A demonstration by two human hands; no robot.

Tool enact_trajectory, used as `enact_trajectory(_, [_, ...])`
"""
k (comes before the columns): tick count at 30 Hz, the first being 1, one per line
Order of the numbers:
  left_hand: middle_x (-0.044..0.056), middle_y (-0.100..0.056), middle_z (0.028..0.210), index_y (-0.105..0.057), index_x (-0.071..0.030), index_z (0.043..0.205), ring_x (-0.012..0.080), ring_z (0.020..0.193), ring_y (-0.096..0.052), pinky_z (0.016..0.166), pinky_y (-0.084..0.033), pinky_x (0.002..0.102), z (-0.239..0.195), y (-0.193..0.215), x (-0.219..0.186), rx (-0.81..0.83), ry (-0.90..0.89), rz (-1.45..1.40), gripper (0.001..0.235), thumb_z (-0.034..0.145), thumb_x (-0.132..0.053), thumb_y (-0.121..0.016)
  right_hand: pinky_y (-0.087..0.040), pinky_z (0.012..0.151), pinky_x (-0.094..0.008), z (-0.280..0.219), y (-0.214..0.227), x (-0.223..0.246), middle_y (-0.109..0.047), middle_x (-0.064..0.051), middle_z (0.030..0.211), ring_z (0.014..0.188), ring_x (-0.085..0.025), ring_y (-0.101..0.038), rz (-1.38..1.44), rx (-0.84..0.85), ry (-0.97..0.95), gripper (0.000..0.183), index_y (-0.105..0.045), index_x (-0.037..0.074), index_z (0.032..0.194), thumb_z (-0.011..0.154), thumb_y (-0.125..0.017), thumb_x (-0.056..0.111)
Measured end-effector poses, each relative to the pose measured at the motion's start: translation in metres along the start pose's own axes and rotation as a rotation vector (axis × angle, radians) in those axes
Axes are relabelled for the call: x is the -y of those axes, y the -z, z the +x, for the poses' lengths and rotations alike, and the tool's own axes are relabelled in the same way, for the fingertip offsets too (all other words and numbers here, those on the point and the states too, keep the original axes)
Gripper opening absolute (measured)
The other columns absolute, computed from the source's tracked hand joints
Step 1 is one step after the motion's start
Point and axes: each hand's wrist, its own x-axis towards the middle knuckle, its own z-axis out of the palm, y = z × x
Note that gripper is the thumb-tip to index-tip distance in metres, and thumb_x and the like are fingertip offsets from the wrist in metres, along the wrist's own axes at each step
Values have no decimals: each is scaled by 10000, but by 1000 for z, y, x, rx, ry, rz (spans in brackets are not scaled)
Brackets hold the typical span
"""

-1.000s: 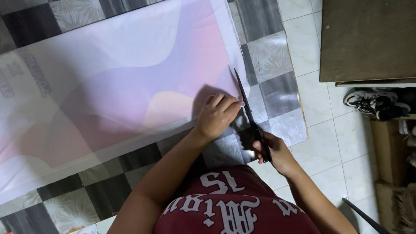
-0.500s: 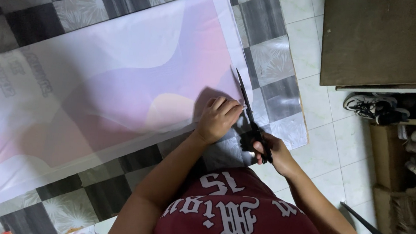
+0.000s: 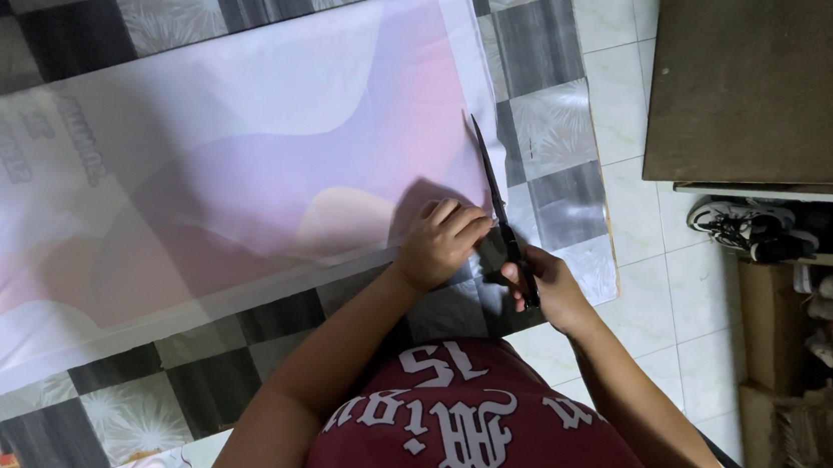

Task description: The person uses scissors to cut a large sheet of white patterned fabric on a checkered table. After cutting the fabric, the person picks up a white t-shirt with a colorful design and places it on top of the cut fabric sheet.

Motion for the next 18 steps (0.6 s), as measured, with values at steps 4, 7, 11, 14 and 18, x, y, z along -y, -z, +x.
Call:
enact_trajectory(4, [-10,-527,843,-606,-144,878,172,708,-518,573,-400,276,10,9,-1,-11,-3,3,140,953,-176,-492,-435,412,-248,3,1,-9,-564,-130,494,399,-232,-615,-28,-5,24,343,-641,1,835,795,-744,326])
enact_trajectory(7, [-1,-525,844,-597,-136,873,182,711,-522,567,-412,281,9,9,-1,-12,5,-1,145,957,-173,-484,-436,409,-240,4,3,-10,-562,-129,480,390,-226,-612,-35,1,45,310,-642,4,819,789,-756,291])
enact_trajectory(11, [12,-536,855,-596,-129,887,200,723,-535,572,-436,297,2,2,2,8,-32,13,65,899,-152,-536,-457,425,-282,6,1,14,-579,-151,511,416,-247,-617,-29,46,32,373,-630,-4,827,801,-729,355])
enact_trajectory(14, [12,-539,847,-579,-128,810,187,726,-531,581,-435,293,1,0,1,21,-42,61,54,859,-150,-581,-462,422,-295,13,-1,30,-575,-152,520,418,-248,-617,-15,64,40,378,-613,-9,831,820,-703,357])
enact_trajectory(18, [25,-532,796,-552,-110,697,193,704,-521,594,-431,297,7,8,0,31,-70,73,188,883,-124,-574,-473,423,-300,20,-2,50,-575,-155,531,427,-249,-619,-11,80,44,351,-597,-20,845,837,-684,320])
